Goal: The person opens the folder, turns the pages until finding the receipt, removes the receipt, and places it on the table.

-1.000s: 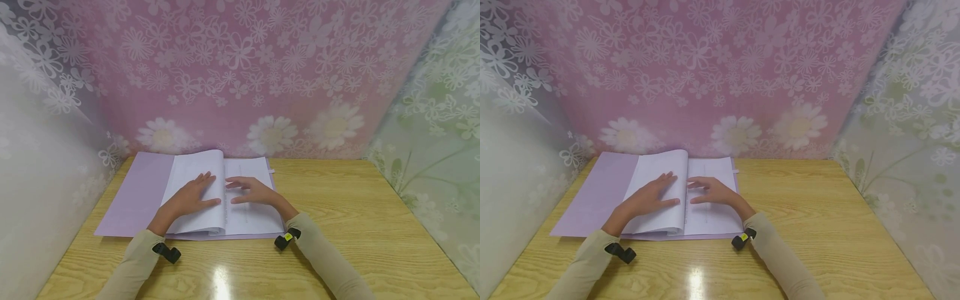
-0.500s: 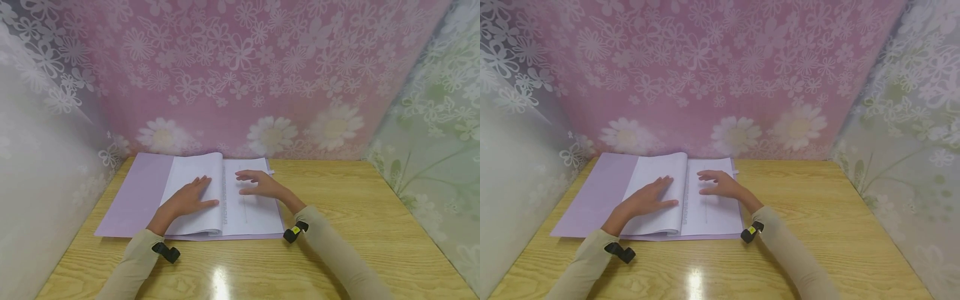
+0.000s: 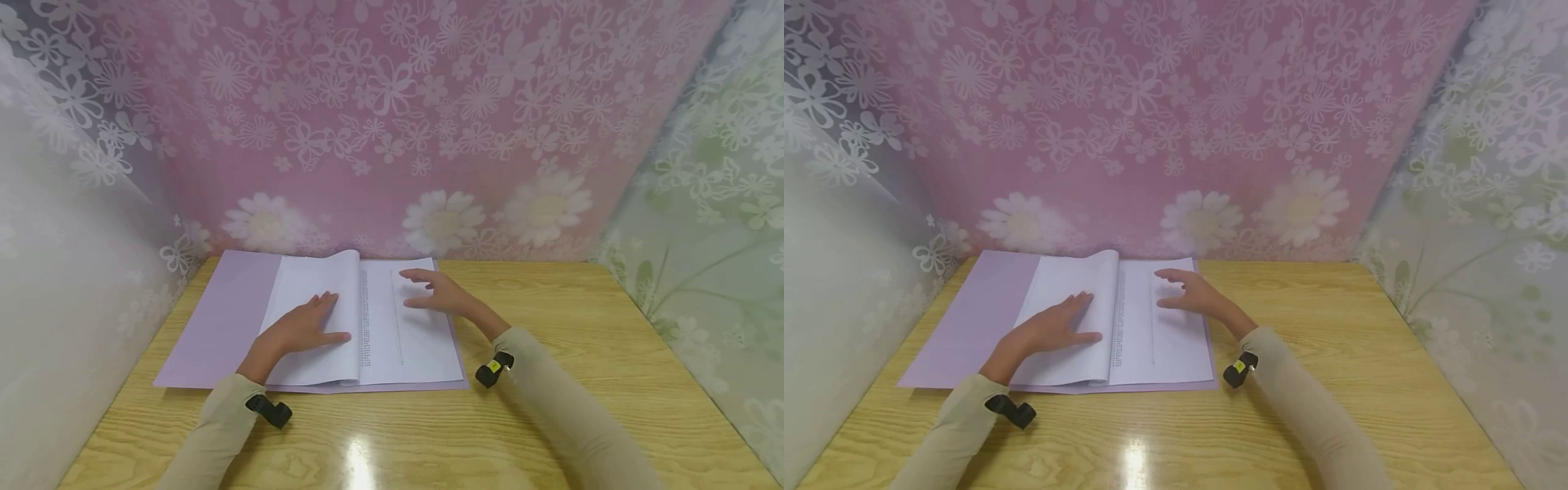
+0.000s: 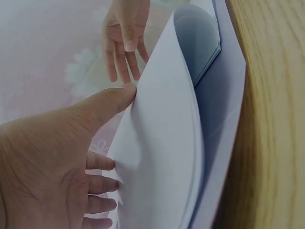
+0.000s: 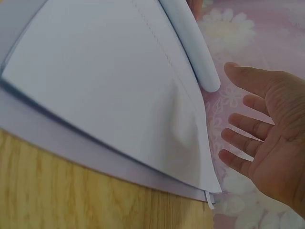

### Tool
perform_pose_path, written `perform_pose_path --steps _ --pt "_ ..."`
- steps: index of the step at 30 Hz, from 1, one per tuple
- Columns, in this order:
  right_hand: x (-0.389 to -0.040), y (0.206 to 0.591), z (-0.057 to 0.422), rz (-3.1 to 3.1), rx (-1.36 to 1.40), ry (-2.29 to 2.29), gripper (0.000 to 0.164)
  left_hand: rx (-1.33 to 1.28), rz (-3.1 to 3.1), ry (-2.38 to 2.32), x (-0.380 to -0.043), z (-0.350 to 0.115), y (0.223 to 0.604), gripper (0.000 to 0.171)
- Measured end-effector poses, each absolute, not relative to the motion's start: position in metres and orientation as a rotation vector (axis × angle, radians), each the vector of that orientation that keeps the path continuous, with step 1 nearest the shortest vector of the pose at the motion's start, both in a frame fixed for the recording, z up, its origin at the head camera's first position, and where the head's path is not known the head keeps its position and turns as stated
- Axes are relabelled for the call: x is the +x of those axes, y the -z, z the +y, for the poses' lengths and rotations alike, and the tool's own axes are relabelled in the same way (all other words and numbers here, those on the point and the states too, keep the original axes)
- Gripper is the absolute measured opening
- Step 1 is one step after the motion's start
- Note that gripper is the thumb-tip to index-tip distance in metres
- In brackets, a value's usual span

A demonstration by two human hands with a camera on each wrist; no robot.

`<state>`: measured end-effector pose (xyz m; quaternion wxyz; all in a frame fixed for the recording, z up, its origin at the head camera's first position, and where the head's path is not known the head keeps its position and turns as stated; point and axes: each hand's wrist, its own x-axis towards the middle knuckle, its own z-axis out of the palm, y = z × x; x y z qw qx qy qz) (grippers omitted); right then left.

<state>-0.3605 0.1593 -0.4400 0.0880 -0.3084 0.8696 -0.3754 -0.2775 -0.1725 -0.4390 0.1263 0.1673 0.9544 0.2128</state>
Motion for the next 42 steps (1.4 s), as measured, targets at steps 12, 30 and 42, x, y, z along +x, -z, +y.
perform_pose_path --steps 12,30,42 --pt "-0.367 0.447 0.173 2.633 -0.869 1.128 0.071 0.462 2.735 -0.599 -0.279 -0.178 0.438 0.104" --pt "-0.375 0.461 0.189 2.705 -0.693 1.097 0.075 0.382 2.720 -0.521 -0.279 -0.183 0.438 0.104" --pt "-0.383 0.472 0.197 2.735 -0.603 1.092 0.081 0.342 2.724 -0.467 -0.279 -0.184 0.437 0.104"
